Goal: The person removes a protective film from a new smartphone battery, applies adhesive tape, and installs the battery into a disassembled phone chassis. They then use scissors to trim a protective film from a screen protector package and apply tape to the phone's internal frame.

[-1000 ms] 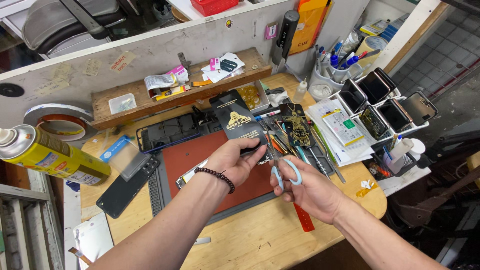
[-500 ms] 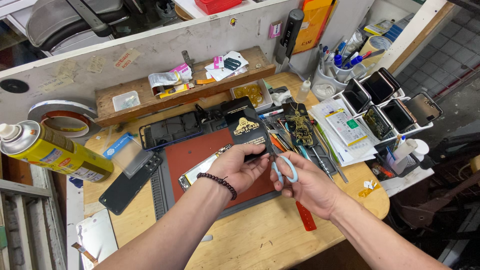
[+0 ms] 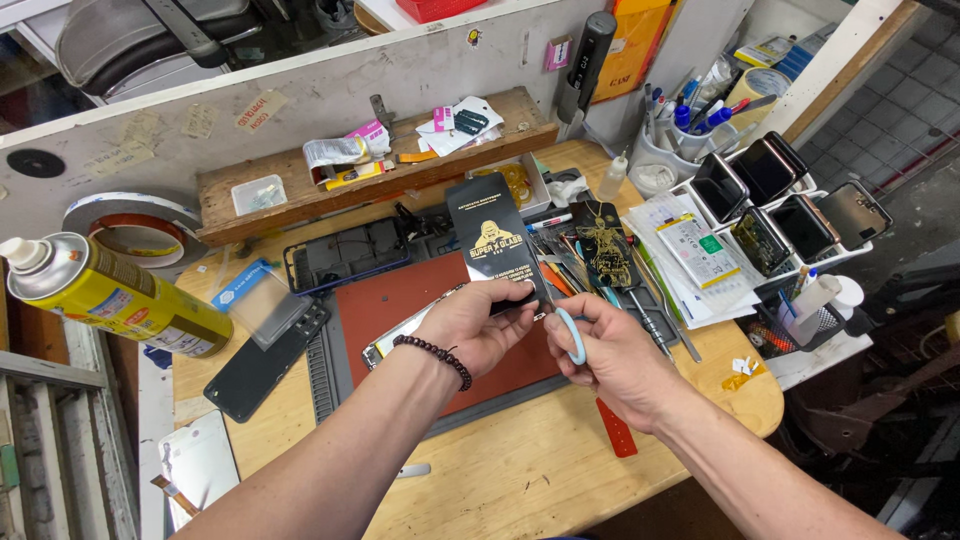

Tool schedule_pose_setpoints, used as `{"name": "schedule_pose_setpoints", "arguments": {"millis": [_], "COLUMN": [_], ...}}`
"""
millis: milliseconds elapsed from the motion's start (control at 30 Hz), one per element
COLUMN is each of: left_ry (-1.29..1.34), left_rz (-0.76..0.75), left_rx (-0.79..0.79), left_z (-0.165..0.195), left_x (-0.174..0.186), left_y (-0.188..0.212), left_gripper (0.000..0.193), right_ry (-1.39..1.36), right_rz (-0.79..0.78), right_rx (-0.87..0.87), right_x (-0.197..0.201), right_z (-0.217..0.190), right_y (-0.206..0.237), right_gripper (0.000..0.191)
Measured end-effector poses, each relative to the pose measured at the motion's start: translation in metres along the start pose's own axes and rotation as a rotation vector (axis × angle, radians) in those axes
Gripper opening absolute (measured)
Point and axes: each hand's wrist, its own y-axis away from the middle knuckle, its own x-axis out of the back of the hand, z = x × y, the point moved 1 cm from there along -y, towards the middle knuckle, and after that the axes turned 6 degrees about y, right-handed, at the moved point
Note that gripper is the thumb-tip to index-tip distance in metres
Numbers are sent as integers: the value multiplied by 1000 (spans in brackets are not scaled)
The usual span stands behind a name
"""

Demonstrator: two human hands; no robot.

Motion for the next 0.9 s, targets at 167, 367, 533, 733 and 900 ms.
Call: {"name": "schedule_pose_setpoints", "arguments": {"millis": [167,367,533,733,900], "left_ry": [-56,-180,-384,-633,-754], "left_rz": [36,-26,-106,-139,-204], "left_rx": [-149,-151,-93,-91,-63], "left_z": [11,19,20,27,35], "left_x": [1,-2,-4,-8,-14], "left_y": [-3,17,29,19,3], "left_gripper": [13,17,22,27,26], "right_ry": [6,23,80,132,151], "right_rz": [-233,-152,-187,-140,-109], "right_rx": [-147,-226,-190,-193,-194], "right_x": [11,46,54,55,58], "right_z": [-5,-9,-5,-3,-4], "right_y": [14,22,14,8,8], "right_gripper": [40,43,36,32,33]}}
